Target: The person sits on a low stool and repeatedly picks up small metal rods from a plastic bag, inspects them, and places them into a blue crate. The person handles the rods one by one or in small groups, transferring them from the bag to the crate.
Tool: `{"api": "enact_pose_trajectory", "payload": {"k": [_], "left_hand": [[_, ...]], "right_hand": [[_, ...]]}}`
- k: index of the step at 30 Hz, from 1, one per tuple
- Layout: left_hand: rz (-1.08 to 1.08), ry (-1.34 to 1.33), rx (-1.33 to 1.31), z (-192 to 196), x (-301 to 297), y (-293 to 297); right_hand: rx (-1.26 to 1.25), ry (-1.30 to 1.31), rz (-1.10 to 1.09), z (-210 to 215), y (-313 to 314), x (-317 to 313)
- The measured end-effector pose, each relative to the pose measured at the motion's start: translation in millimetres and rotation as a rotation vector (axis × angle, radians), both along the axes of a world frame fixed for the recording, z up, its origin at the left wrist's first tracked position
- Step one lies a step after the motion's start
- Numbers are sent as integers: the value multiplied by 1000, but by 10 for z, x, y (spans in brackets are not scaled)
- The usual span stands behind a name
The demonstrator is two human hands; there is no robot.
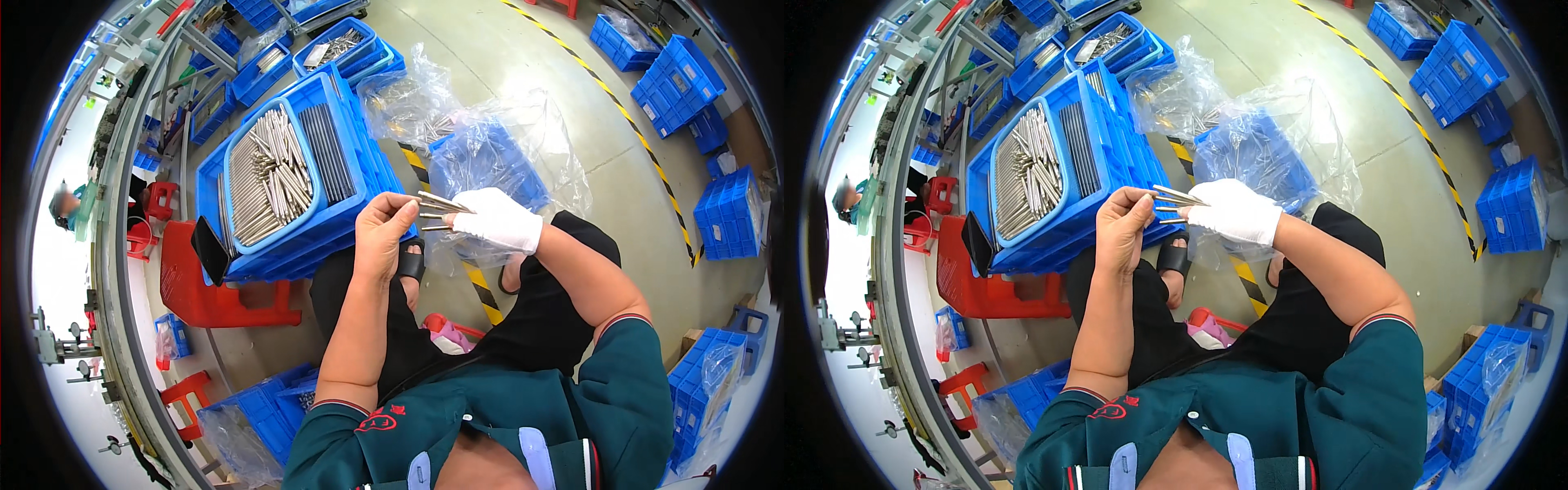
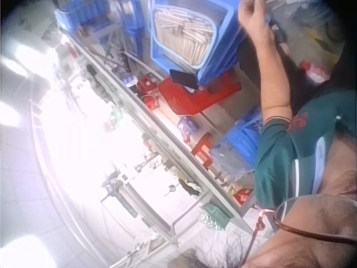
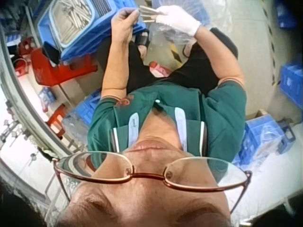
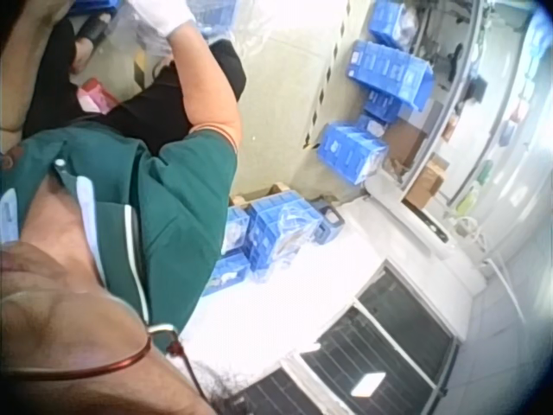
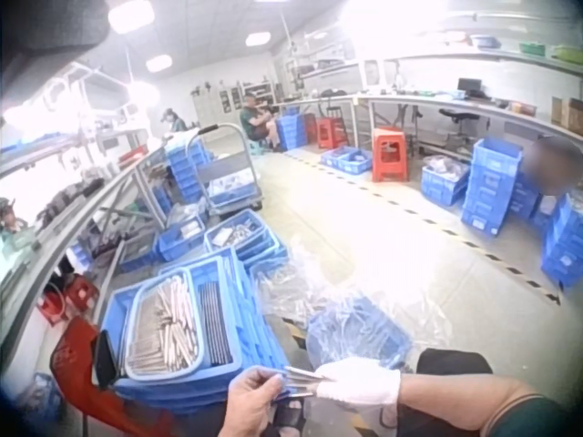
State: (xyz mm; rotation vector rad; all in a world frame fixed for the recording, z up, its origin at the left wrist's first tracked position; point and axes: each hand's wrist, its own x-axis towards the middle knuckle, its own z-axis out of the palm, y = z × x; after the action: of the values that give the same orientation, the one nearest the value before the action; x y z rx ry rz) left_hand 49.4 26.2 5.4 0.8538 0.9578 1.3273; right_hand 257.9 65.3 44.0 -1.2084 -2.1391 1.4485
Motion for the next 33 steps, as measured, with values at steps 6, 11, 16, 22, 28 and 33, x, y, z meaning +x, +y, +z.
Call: {"api": "enact_pose_trajectory", "payload": {"k": [6,11,16,22,28,33], "left_hand": [[-64,23,-40,37,-22,-11],[-112,35,-58,84,-48,-7],[-96,46,-123,-8,-69,-2],[-104,-120,-109,-40,-22,23],[-94,-227,-129,-53,-3,30],[-149,-273,-139,-34,3,35]], "right_hand": [[-31,-15,44,-43,7,6],[-59,26,60,-43,15,21],[176,-162,24,9,-57,-29],[9,8,48,-49,-16,1],[94,-69,14,-7,-25,-6],[31,-2,19,-41,1,0]]}}
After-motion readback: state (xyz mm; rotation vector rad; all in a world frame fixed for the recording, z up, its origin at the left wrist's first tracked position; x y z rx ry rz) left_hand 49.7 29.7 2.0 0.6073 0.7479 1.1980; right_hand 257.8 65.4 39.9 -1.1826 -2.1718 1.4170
